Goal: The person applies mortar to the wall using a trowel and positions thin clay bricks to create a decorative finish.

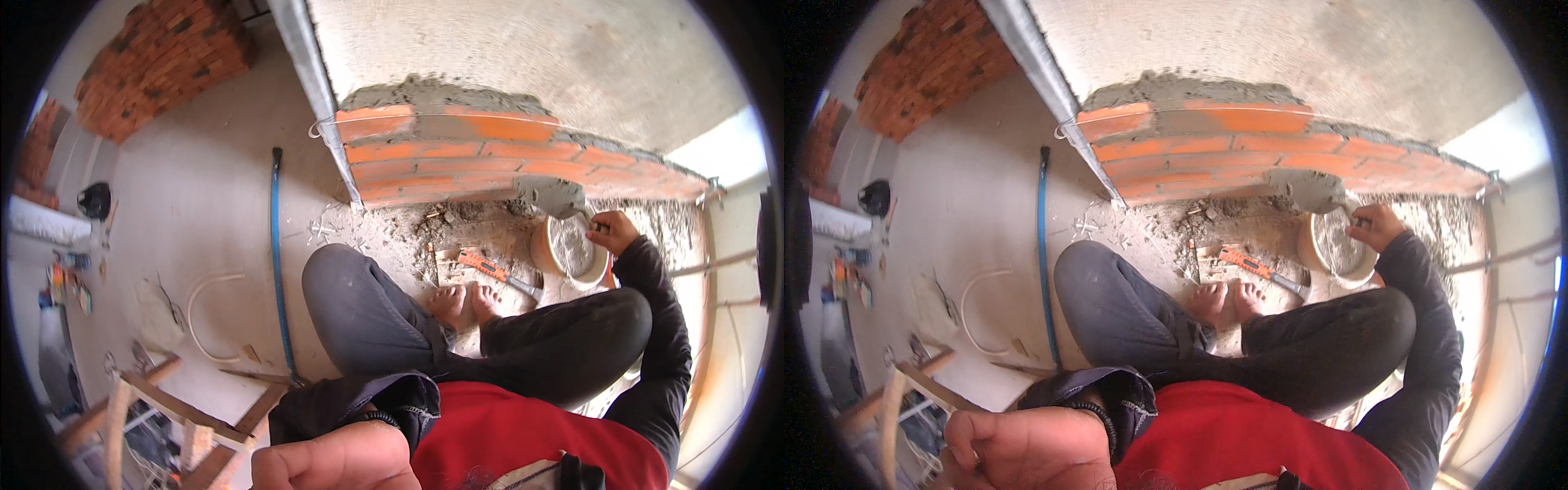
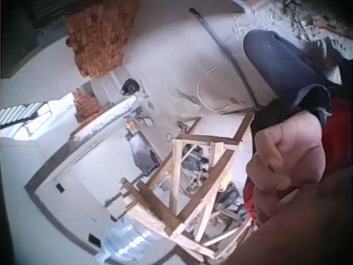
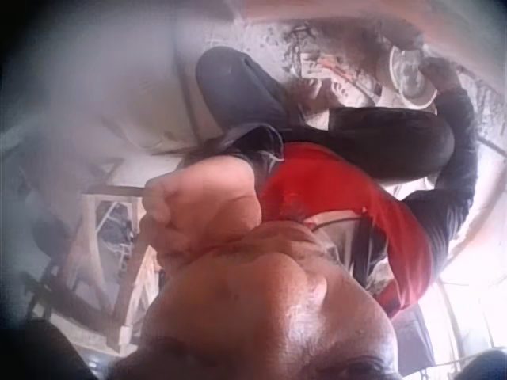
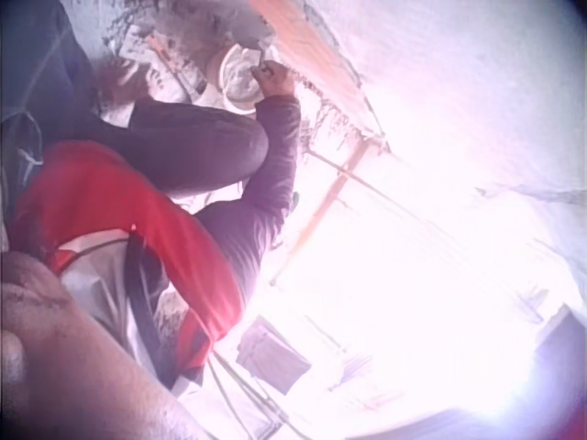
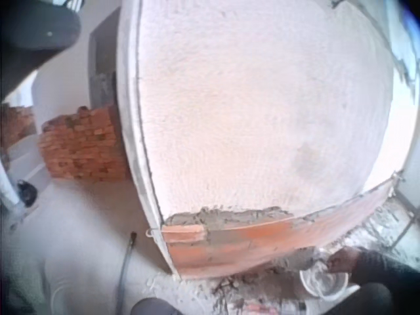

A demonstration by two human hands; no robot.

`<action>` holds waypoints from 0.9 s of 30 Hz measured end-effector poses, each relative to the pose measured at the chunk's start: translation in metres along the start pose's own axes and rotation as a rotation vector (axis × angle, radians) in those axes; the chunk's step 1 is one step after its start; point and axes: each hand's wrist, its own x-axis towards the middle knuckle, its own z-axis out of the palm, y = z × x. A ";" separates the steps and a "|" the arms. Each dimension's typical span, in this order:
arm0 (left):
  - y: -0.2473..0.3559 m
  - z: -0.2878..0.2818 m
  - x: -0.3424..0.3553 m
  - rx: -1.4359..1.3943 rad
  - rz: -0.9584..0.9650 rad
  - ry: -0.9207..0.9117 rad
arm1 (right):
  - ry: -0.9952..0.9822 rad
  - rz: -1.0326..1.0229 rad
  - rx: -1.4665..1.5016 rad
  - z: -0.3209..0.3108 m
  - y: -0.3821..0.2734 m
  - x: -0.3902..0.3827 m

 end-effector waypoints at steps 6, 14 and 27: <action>0.005 -0.020 0.009 -0.018 -0.040 -0.135 | 0.041 0.309 0.353 0.022 0.009 -0.050; 0.016 0.004 0.021 -0.001 -0.154 -0.240 | -0.029 0.433 0.643 0.081 0.020 -0.106; 0.012 0.025 0.007 -0.099 -0.189 -0.531 | 0.186 0.628 0.426 0.054 -0.015 -0.156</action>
